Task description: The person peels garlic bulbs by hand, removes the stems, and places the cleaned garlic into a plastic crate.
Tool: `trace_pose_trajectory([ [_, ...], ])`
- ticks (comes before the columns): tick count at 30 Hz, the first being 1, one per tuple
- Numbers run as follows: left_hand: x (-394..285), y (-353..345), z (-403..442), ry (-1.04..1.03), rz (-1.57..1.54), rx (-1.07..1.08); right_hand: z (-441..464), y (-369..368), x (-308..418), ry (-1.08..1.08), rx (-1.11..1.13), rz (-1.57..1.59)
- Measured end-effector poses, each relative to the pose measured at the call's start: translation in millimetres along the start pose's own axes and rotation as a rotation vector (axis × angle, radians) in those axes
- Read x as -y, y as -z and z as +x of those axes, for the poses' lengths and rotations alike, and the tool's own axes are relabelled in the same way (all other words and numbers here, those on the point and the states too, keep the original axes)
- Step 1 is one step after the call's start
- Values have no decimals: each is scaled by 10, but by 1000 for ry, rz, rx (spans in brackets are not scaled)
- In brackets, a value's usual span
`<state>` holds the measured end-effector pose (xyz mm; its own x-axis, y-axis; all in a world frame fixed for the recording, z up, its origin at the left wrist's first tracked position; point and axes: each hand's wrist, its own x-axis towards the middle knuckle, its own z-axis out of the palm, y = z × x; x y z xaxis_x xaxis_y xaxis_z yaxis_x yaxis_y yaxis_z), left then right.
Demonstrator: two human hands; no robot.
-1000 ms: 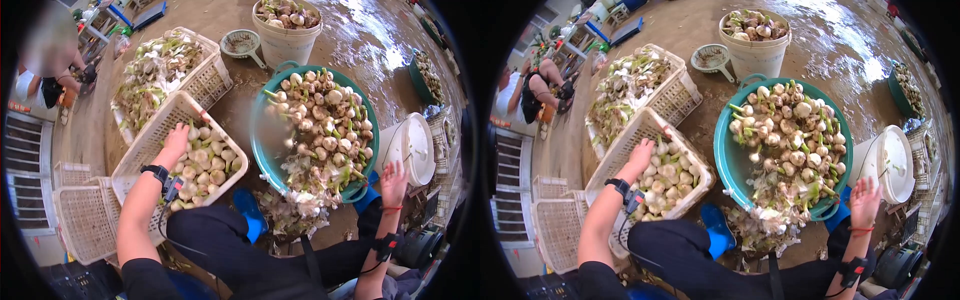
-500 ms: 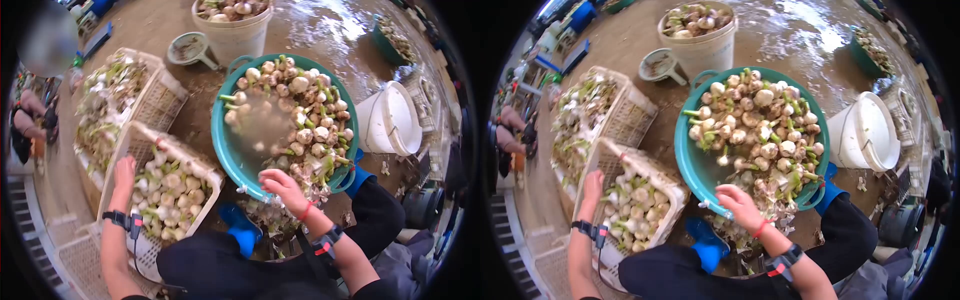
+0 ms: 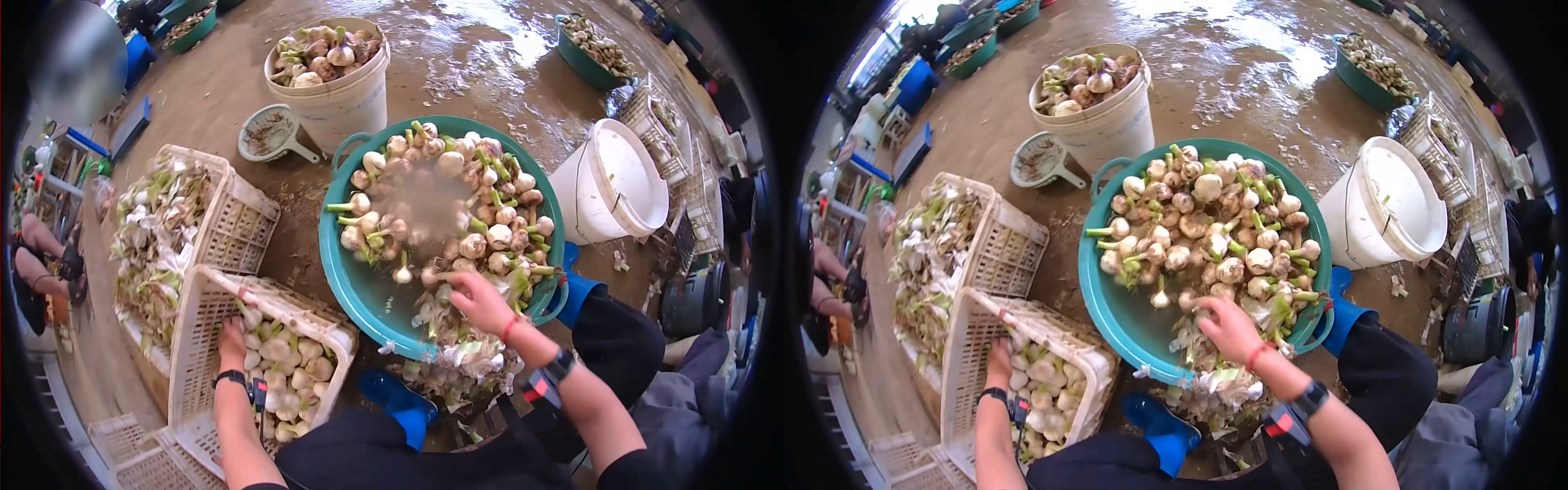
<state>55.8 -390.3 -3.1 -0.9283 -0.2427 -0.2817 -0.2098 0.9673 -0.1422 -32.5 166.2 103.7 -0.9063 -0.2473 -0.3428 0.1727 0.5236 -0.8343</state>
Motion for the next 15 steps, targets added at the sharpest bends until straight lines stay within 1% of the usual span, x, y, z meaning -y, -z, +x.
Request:
trace_pose_trajectory([
  [1,-79,20,0,18,38,-66,222,-18,102,10,-36,-84],
  [3,-5,67,-26,47,62,-43,719,-222,139,271,-170,-264],
  [4,32,154,-44,78,90,-28,988,-378,140,292,-164,-331],
  [5,-124,479,-159,174,-54,-108,1212,-559,102,310,-162,-396],
  [7,-103,816,-354,148,-104,-85,1524,-840,-151,387,-193,-526],
  [8,-167,1134,-495,128,-168,-124,1520,-891,-152,315,-184,-574],
  [9,-289,1491,-637,104,-237,-161,1432,-874,-124,256,-126,-592],
  [10,-412,1801,-723,152,-299,-224,1348,-888,-212,254,-79,-660],
  [11,-581,2067,-791,198,-371,-288,1257,-896,-420,244,37,-674],
  [12,-816,2385,-833,160,-380,-295,1063,-818,-454,153,161,-589],
  [13,-1140,2737,-836,36,-427,-343,961,-886,-646,93,297,-628],
  [14,-1528,3013,-836,-84,-472,-395,744,-791,-599,24,382,-583],
  [15,-2007,3232,-853,-86,-684,-303,610,-824,-653,-12,347,-529],
])
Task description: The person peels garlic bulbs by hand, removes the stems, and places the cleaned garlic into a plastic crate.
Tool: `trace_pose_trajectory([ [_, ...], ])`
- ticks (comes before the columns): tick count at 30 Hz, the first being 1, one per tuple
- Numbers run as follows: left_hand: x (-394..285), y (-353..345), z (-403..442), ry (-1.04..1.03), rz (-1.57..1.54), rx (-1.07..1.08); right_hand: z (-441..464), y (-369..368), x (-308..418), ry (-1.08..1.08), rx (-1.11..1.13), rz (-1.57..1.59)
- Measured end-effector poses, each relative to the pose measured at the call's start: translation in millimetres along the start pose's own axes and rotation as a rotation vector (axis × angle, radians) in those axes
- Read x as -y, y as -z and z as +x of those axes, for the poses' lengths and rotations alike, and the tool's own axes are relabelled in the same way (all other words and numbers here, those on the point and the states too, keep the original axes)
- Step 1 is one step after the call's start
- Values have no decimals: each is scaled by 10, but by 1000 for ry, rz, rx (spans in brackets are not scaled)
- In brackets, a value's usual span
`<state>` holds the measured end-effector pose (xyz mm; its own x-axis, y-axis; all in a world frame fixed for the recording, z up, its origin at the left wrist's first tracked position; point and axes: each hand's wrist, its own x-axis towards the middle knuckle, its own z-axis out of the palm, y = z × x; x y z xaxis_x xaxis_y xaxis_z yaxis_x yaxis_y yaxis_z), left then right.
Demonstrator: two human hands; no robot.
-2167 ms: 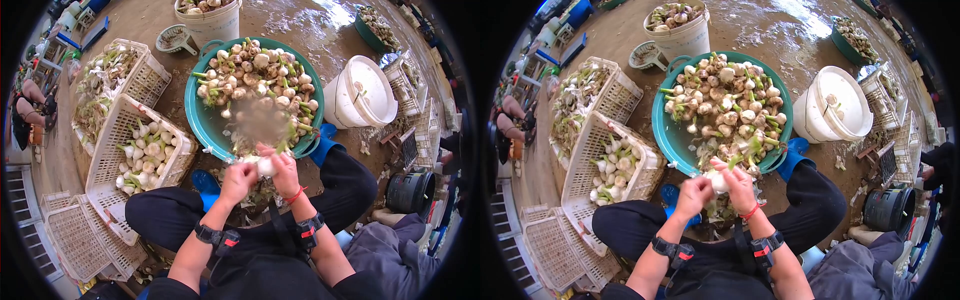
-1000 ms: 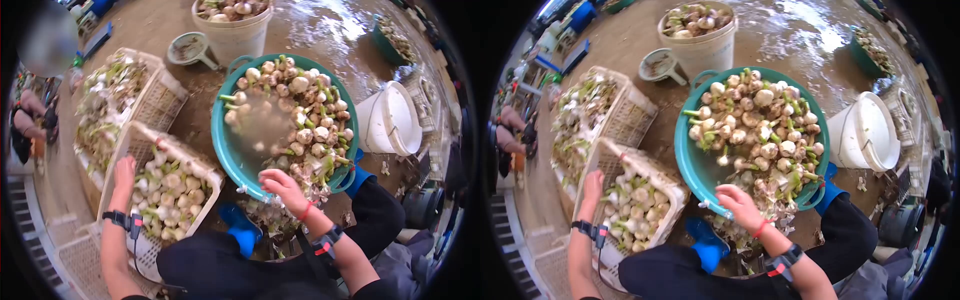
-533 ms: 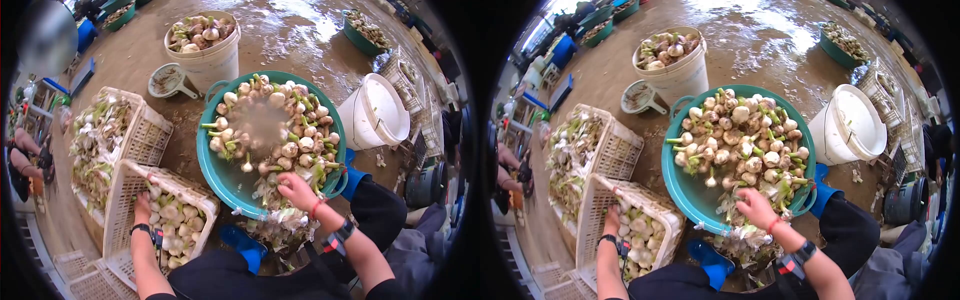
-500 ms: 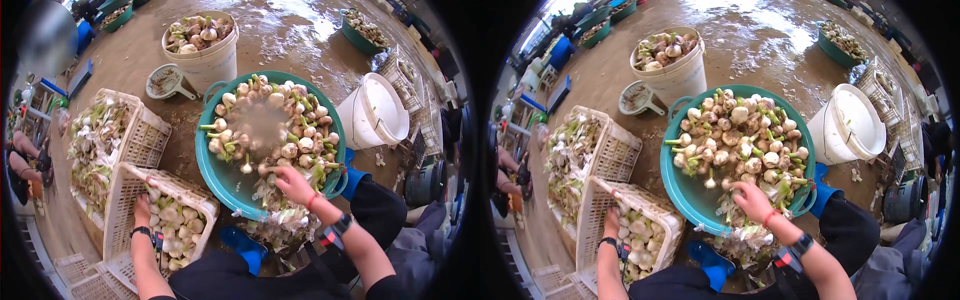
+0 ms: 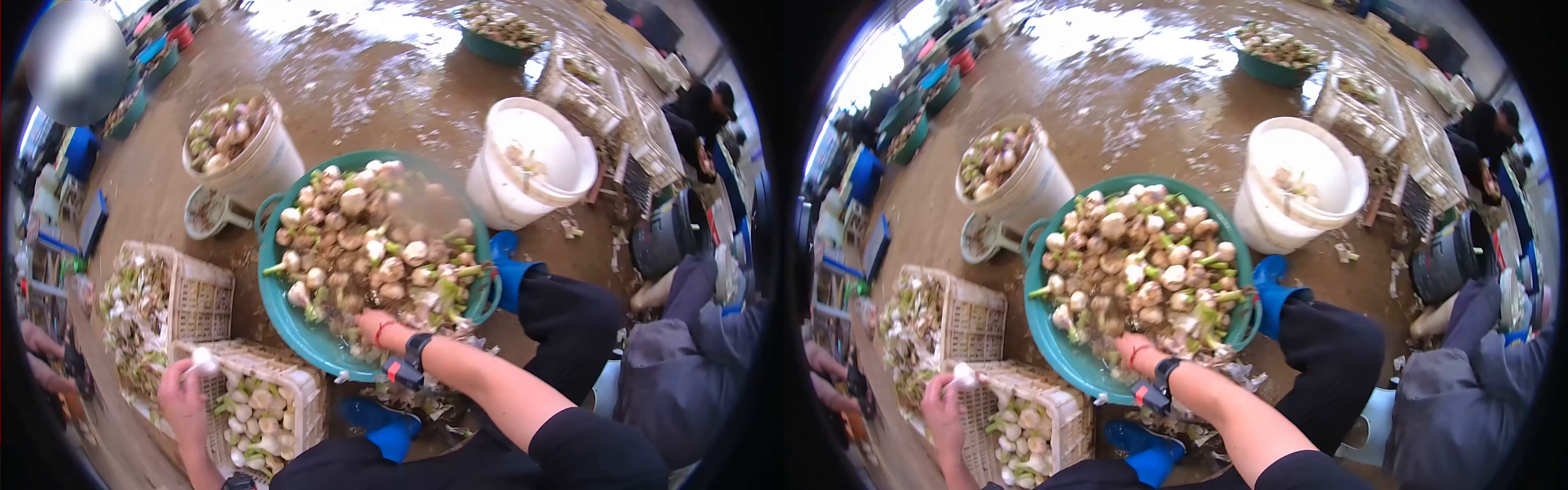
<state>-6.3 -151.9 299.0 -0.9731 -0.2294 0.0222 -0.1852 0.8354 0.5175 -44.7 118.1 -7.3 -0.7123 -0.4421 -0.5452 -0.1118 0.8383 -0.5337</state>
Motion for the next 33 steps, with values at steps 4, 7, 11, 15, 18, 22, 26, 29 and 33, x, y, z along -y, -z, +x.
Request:
trace_pose_trajectory([
  [4,-1685,-865,130,-409,-306,284,-638,108,92,-6,-266,261],
  [7,-2935,-1402,293,-594,-459,504,-948,222,-18,-27,-210,472],
  [11,-3357,-1820,260,-915,-309,77,-1449,456,-217,-282,-37,1542],
  [15,-2644,-1779,-162,-706,-289,410,-1860,685,-339,-199,203,1965],
  [18,-1791,-1957,-841,-505,-159,417,-2076,773,-152,-142,130,2051],
  [22,-1407,-1997,-1347,-196,-500,413,-2218,667,19,-150,189,1935],
  [26,-1264,-1997,-1572,24,-788,332,-2282,463,74,-90,-59,1733],
  [29,-1294,-1893,-1609,-81,-593,274,-2355,409,136,-20,-120,1687],
  [33,-967,-2008,-1555,-102,-169,163,-2532,545,124,101,139,1813],
])
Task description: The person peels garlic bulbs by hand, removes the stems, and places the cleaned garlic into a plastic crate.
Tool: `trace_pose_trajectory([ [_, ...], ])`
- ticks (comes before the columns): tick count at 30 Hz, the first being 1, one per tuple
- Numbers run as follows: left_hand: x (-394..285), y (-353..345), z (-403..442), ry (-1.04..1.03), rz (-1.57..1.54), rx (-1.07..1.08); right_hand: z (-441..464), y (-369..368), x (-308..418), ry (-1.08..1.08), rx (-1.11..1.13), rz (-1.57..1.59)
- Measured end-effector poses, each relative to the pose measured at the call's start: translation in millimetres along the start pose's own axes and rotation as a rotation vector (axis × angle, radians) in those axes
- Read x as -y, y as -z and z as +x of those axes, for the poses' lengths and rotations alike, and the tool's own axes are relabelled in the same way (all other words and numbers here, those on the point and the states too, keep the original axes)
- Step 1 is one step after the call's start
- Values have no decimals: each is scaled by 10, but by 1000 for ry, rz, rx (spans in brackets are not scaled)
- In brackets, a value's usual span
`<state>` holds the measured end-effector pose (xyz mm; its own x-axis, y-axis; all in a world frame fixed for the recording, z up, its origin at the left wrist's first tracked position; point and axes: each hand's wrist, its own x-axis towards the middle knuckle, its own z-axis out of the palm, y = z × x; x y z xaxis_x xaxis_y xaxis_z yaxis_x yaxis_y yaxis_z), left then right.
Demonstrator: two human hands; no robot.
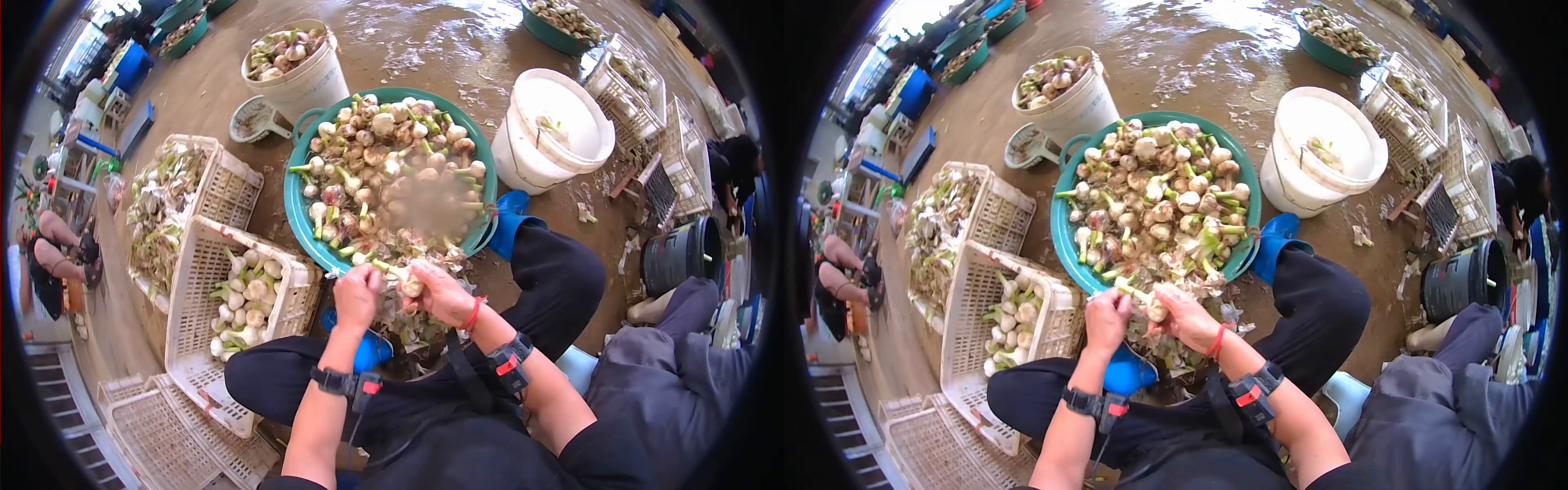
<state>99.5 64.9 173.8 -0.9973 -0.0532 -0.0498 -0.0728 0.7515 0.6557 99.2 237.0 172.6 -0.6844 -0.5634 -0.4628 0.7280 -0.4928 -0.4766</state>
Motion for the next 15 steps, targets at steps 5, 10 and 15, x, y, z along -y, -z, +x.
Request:
trace_pose_trajectory([
  [5,116,20,-88,-146,29,-85,-1,159,-81,-22,-154,-24],
  [10,-333,14,-180,-152,-235,62,38,97,-169,52,-222,-4],
  [15,-461,7,-209,-167,-134,42,-35,59,-66,65,-301,-268],
])
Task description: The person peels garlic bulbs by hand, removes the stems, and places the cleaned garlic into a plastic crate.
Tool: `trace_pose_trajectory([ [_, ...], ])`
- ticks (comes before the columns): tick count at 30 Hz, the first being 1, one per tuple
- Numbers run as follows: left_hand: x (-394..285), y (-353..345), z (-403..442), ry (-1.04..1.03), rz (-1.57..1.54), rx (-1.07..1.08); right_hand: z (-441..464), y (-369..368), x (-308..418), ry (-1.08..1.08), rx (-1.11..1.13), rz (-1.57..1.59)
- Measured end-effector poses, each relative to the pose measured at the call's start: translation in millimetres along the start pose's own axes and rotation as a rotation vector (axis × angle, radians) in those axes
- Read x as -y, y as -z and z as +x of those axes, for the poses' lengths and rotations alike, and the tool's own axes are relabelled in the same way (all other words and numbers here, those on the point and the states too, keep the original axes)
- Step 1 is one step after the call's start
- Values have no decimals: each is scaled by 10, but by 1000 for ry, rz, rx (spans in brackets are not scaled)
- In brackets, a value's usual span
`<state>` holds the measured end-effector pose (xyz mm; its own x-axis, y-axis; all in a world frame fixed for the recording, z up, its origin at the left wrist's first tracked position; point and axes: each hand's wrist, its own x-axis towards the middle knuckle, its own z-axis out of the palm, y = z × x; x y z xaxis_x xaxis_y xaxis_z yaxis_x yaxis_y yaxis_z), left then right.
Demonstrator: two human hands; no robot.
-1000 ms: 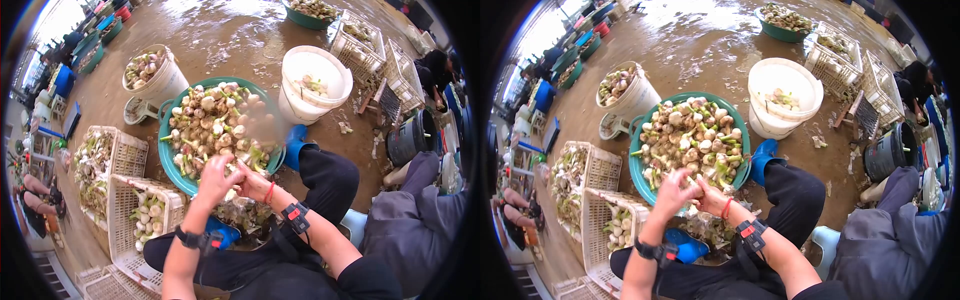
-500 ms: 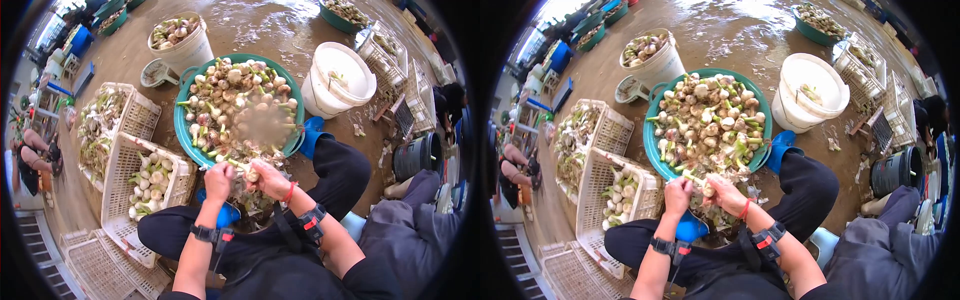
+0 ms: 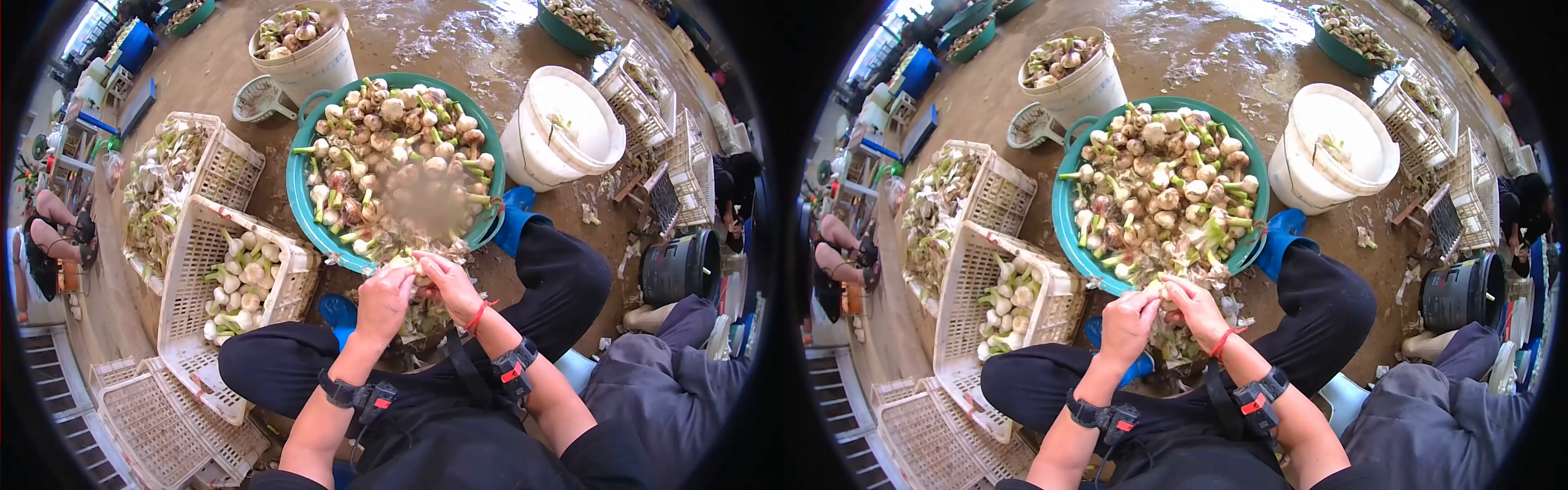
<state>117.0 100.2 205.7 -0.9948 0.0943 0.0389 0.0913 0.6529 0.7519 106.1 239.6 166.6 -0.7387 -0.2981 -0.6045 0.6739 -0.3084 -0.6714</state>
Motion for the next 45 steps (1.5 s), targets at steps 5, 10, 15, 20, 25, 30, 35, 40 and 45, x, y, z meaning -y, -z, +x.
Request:
trace_pose_trajectory([
  [5,120,-64,80,304,-262,54,-73,106,16,88,11,-102],
  [10,643,24,126,179,109,-12,-141,86,197,-18,131,304],
  [15,157,24,44,-63,-18,-101,-46,196,11,43,215,205],
  [20,153,5,-7,456,-796,126,-136,26,27,373,118,-201],
  [25,15,52,32,228,-259,38,-172,-34,26,744,-70,-947],
  [30,201,-7,31,424,-513,88,-125,-33,-110,458,-43,-401],
  [35,223,-61,-39,637,-1067,77,-160,-5,26,152,124,3],
  [40,207,83,7,581,-1310,398,-177,50,88,36,252,207],
  [45,100,16,-30,560,-1251,88,-112,101,-47,-92,108,63],
])
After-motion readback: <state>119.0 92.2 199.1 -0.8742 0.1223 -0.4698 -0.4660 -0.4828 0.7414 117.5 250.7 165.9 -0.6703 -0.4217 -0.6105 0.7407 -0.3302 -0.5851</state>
